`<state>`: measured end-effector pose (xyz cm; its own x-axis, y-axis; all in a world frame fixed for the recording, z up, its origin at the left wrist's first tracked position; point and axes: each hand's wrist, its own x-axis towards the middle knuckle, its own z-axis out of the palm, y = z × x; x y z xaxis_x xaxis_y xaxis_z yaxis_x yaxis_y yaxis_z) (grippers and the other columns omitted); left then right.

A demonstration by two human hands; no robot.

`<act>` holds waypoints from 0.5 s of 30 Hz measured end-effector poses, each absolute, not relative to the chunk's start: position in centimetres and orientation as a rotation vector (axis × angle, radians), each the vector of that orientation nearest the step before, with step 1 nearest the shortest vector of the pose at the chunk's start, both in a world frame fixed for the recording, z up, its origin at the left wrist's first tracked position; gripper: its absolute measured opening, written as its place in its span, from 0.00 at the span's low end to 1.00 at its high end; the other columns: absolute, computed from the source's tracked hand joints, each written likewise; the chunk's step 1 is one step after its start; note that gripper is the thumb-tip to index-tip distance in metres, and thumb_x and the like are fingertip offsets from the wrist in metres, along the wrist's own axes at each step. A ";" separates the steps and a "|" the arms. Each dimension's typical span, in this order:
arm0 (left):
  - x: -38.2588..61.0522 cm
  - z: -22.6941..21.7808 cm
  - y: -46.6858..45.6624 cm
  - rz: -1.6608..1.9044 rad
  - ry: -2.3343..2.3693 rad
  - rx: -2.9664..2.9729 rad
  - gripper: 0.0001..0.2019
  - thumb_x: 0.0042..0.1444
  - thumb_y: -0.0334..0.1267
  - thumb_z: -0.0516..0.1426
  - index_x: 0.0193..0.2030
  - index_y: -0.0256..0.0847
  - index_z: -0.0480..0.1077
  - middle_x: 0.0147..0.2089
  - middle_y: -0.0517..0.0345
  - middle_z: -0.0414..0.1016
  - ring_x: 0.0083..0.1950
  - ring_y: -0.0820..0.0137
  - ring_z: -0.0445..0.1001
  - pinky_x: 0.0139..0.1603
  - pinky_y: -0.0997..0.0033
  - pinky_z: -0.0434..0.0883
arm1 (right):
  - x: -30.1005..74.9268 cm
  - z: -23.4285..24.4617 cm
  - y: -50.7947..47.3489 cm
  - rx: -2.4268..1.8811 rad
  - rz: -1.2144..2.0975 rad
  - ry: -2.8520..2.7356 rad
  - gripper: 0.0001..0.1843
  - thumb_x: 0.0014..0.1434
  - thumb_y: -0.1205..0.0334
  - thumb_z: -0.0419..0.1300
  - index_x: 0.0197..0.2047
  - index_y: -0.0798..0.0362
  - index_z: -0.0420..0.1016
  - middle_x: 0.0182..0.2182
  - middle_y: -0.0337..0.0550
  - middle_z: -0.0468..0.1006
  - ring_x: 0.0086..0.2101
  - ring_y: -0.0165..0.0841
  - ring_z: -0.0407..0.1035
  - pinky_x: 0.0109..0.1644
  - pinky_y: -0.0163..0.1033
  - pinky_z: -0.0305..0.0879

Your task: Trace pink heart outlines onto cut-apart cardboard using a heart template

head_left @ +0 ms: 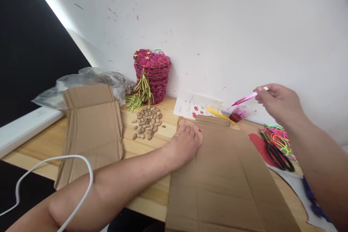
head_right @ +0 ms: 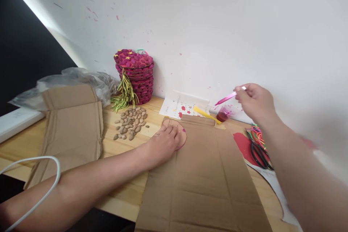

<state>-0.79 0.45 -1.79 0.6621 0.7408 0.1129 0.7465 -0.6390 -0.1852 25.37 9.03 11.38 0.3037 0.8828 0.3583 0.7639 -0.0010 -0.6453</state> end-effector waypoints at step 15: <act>0.2 -1.9 0.0 0.084 -1.071 -2.450 0.25 0.62 0.29 0.46 0.64 0.26 0.67 0.59 0.35 0.74 0.61 0.49 0.73 0.57 0.50 0.73 | 11.5 5.6 7.8 -1.199 0.416 -2.279 0.11 0.67 0.54 0.54 0.38 0.50 0.71 0.30 0.39 0.73 0.29 0.32 0.63 0.35 0.38 0.58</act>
